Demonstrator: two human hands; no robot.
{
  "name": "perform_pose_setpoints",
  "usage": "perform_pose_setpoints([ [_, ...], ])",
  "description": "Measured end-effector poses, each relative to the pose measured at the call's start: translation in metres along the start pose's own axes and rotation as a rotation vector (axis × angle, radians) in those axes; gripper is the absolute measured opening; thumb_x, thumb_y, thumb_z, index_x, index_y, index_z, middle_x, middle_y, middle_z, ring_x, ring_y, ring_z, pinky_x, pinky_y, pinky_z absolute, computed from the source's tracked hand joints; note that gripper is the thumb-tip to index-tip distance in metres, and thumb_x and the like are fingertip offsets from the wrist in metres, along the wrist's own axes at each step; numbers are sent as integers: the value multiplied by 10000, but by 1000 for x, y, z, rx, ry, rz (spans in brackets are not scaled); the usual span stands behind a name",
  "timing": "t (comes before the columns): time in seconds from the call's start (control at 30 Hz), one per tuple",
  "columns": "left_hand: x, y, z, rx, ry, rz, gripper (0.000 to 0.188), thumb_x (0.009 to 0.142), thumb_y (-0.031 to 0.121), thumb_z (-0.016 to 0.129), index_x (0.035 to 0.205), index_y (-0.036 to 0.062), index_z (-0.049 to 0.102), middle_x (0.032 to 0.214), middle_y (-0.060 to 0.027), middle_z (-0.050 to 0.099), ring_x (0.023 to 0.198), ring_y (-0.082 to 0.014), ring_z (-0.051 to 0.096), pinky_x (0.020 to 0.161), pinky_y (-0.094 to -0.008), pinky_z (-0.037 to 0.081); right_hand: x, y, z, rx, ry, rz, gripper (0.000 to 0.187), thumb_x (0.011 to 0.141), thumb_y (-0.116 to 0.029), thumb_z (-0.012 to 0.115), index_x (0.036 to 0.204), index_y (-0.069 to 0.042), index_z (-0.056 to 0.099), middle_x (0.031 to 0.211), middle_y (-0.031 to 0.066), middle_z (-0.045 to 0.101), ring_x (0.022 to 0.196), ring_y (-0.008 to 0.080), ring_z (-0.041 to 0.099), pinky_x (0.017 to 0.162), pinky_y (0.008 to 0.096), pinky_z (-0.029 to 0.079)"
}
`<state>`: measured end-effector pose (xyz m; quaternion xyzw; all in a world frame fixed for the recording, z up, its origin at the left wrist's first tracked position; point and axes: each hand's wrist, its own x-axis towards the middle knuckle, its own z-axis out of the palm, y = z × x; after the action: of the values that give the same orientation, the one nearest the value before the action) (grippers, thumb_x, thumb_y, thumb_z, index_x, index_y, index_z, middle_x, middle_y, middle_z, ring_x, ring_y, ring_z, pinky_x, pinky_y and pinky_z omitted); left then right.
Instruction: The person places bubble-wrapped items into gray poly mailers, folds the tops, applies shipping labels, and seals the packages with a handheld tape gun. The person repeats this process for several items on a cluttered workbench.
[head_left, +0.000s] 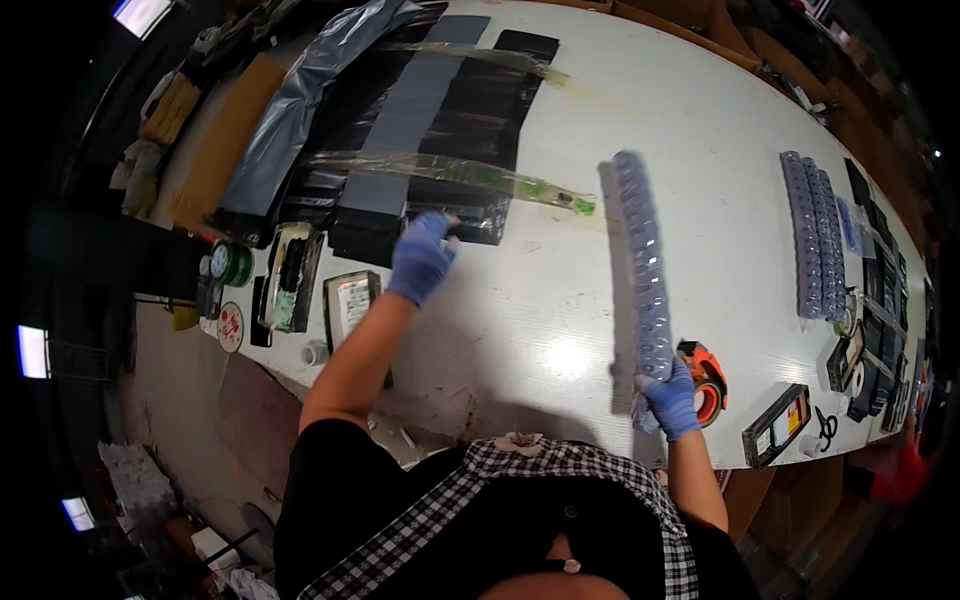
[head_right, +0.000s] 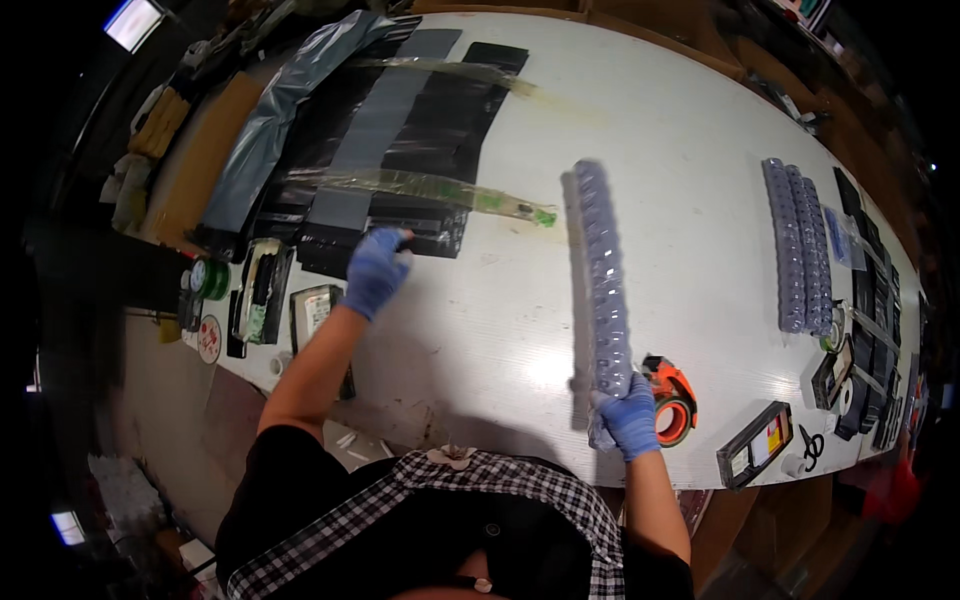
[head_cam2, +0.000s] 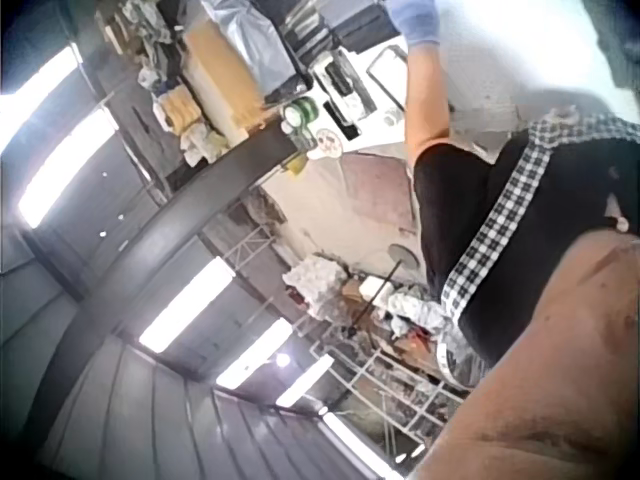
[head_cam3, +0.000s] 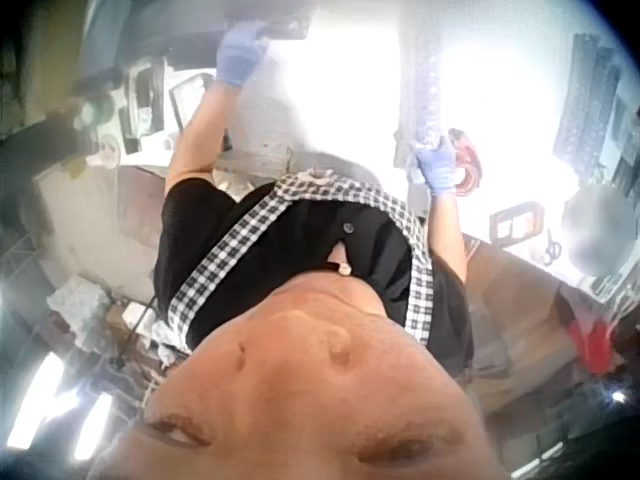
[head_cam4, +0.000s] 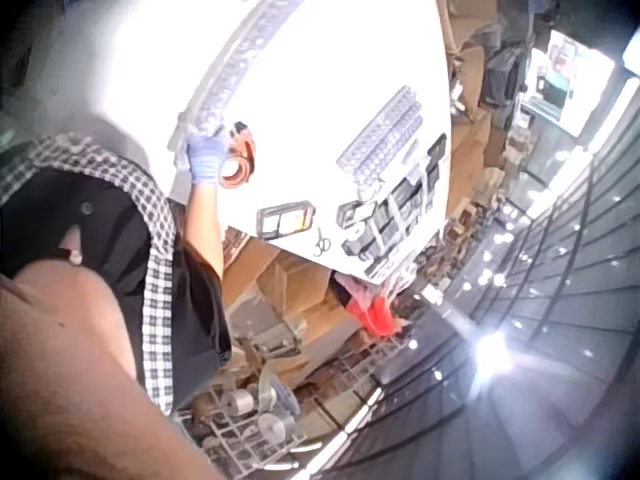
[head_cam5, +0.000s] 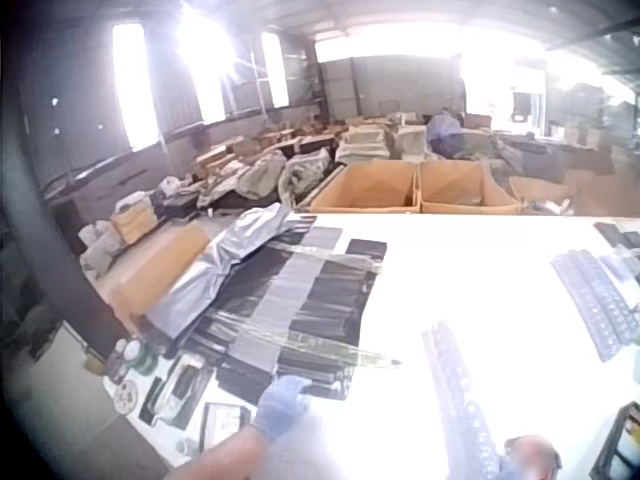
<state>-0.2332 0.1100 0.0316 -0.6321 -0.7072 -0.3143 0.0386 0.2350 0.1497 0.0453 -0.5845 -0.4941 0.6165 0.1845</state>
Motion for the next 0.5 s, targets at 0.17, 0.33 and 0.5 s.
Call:
perform_pose_setpoints([
  [0.17, 10, -149, -55, 437, -294, -256, 391, 761, 142, 696, 1148, 112, 652, 1144, -149, 628, 1028, -343, 615, 927, -423, 502, 5, 0, 67, -811, 226, -250, 1042, 592, -316, 870, 1418, 36, 343, 1227, 252, 475, 1123, 384, 518, 988, 461, 439],
  [0.33, 21, -180, -68, 449, -543, -136, 361, 801, 186, 703, 1150, 114, 640, 1166, -106, 626, 1066, -316, 610, 938, -411, 505, 38, -15, 89, -772, 181, -293, 1085, 592, -292, 868, 1456, 12, 286, 1228, 234, 506, 1098, 376, 558, 961, 436, 478],
  [0.5, 26, -197, -56, 346, -421, -233, 237, 845, 176, 673, 1072, 107, 657, 1016, -140, 673, 956, -332, 651, 860, -415, 522, 52, -17, 76, -299, -62, -134, 904, 637, -221, 839, 1384, -12, 374, 1150, 152, 605, 1052, 254, 622, 883, 387, 533],
])
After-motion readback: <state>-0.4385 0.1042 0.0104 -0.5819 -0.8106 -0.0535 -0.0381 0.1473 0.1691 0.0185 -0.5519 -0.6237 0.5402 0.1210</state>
